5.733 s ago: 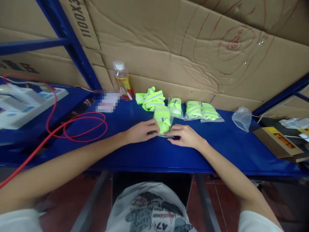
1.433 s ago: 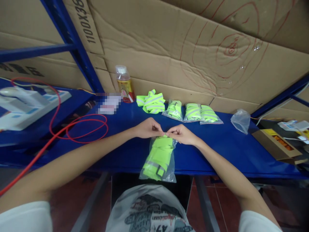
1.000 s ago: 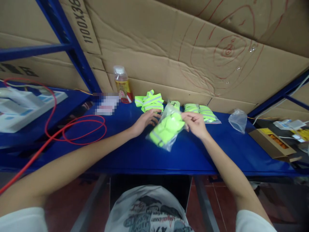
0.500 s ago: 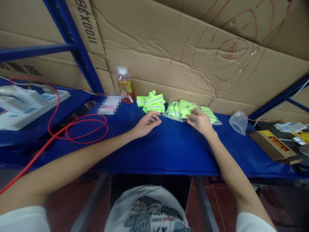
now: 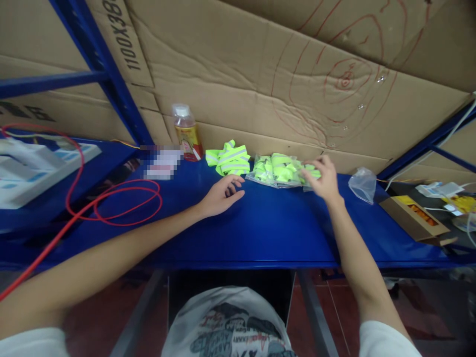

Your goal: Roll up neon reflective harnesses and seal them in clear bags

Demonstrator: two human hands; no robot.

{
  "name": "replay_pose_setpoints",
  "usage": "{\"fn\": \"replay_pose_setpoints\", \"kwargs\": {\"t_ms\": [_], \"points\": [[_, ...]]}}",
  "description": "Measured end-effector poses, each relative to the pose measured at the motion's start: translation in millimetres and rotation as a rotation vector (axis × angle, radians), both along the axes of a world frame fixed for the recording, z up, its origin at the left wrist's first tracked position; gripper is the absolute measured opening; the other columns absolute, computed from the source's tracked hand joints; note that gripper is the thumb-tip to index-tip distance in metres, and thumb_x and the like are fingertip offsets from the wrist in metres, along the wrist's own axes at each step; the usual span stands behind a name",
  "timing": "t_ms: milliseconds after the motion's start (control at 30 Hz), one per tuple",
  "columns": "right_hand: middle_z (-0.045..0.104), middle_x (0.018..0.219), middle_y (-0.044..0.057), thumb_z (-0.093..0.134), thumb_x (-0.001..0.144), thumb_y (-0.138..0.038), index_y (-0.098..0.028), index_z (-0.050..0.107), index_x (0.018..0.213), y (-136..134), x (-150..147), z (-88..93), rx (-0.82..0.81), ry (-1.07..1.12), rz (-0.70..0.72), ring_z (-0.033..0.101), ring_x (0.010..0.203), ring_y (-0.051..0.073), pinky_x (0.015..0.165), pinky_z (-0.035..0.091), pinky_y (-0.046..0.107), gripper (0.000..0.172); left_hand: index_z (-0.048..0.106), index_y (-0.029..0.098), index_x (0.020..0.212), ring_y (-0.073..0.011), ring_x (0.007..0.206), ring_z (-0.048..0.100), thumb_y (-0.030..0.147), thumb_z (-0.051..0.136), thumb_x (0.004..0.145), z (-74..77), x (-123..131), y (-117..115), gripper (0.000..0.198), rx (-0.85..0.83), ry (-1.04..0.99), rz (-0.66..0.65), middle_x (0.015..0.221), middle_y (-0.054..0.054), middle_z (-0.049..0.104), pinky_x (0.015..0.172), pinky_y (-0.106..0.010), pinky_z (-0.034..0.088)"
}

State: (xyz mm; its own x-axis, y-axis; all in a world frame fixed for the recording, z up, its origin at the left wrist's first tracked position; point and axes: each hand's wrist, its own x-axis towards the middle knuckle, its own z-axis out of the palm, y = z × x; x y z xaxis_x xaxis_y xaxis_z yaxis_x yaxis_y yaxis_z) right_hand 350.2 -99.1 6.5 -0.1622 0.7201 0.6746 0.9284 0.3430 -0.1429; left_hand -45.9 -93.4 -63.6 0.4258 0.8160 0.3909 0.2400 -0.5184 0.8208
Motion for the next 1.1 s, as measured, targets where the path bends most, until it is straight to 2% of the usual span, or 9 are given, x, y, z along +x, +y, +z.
{"fn": "replay_pose_setpoints", "kwargs": {"t_ms": [100,233,400,567,700,767,833,967,1100], "points": [[0.065,0.125,0.019,0.063,0.098,-0.052,-0.018,0.079,0.113,9,72,-4.2,0.18,0.221,-0.385,0.063,0.117,0.036,0.106,0.046,0.055,0.04,0.071,0.021,0.117,-0.0172,0.084,0.064,0.039,0.068,0.098,3.6,-2,0,0.026,0.14,0.111,-0.005,0.106,-0.006,0.071,0.076,-0.032,0.053],[0.059,0.137,0.034,0.091,0.068,-0.054,-0.022,0.073,0.091,-1,154,-30.2,0.256,0.553,-0.871,0.053,0.13,0.049,0.109,0.033,0.072,0.043,0.075,0.023,0.1,-0.0238,0.098,0.066,0.037,0.063,0.1,8.4,-3,0,0.018,0.307,0.255,-0.063,0.101,-0.006,0.075,0.098,-0.042,0.052],[0.063,0.084,0.014,0.083,0.071,-0.072,-0.032,0.038,0.053,-16,169,-45.4,0.255,0.574,-0.742,0.061,0.1,0.038,0.1,0.039,0.068,0.062,0.075,0.025,0.095,-0.0265,0.102,0.066,0.038,0.061,0.1,5.6,-5,8,0.019,0.354,0.331,-0.046,0.102,-0.006,0.075,0.106,-0.046,0.049],[0.058,0.068,0.008,0.086,0.069,-0.05,-0.03,0.043,0.05,-3,153,-39.3,0.283,0.551,-0.769,0.062,0.095,0.037,0.097,0.036,0.069,0.051,0.07,0.02,0.132,-0.0375,0.132,0.057,0.042,0.067,0.097,2.9,-8,33,0.042,0.424,0.36,0.239,0.136,-0.017,0.065,0.118,-0.056,0.044],[0.071,0.095,0.023,0.079,0.071,-0.029,-0.024,0.07,0.075,12,141,-28.8,0.315,0.511,-0.834,0.064,0.108,0.044,0.097,0.034,0.067,0.011,0.058,0.017,0.155,-0.0498,0.161,0.027,0.047,0.079,0.089,-2.2,-4,60,0.076,0.401,0.383,0.352,0.171,-0.024,0.035,0.131,-0.069,0.025],[0.072,0.118,0.032,0.077,0.073,-0.027,-0.018,0.078,0.099,18,128,-19.4,0.35,0.438,-0.793,0.064,0.118,0.046,0.1,0.035,0.064,0.028,0.056,0.018,0.159,-0.0529,0.165,0.021,0.052,0.082,0.088,-5.7,-2,70,0.083,0.334,0.406,0.358,0.176,-0.024,0.028,0.132,-0.072,0.021],[0.071,0.127,0.032,0.073,0.078,-0.03,-0.016,0.078,0.113,20,107,-9.8,0.35,0.314,-0.626,0.063,0.125,0.044,0.105,0.038,0.059,0.038,0.057,0.022,0.159,-0.0511,0.162,0.031,0.055,0.08,0.091,-7.8,-1,76,0.079,0.257,0.431,0.349,0.175,-0.022,0.033,0.132,-0.068,0.028],[0.073,0.135,0.02,0.067,0.079,-0.032,-0.019,0.075,0.11,16,57,-0.4,0.176,-0.016,-0.186,0.064,0.133,0.038,0.121,0.036,0.059,0.034,0.066,0.024,0.149,-0.0411,0.138,0.063,0.046,0.065,0.102,-3.7,-6,77,0.052,0.214,0.491,0.336,0.158,-0.019,0.055,0.119,-0.055,0.05],[0.058,0.162,0.015,0.066,0.081,-0.033,-0.022,0.079,0.115,11,26,-4.5,0.061,-0.152,-0.065,0.05,0.154,0.041,0.132,0.019,0.071,0.038,0.072,0.019,0.128,-0.0351,0.125,0.067,0.036,0.065,0.099,8.9,-14,79,0.034,0.265,0.27,0.37,0.132,-0.017,0.069,0.116,-0.051,0.052]]}}
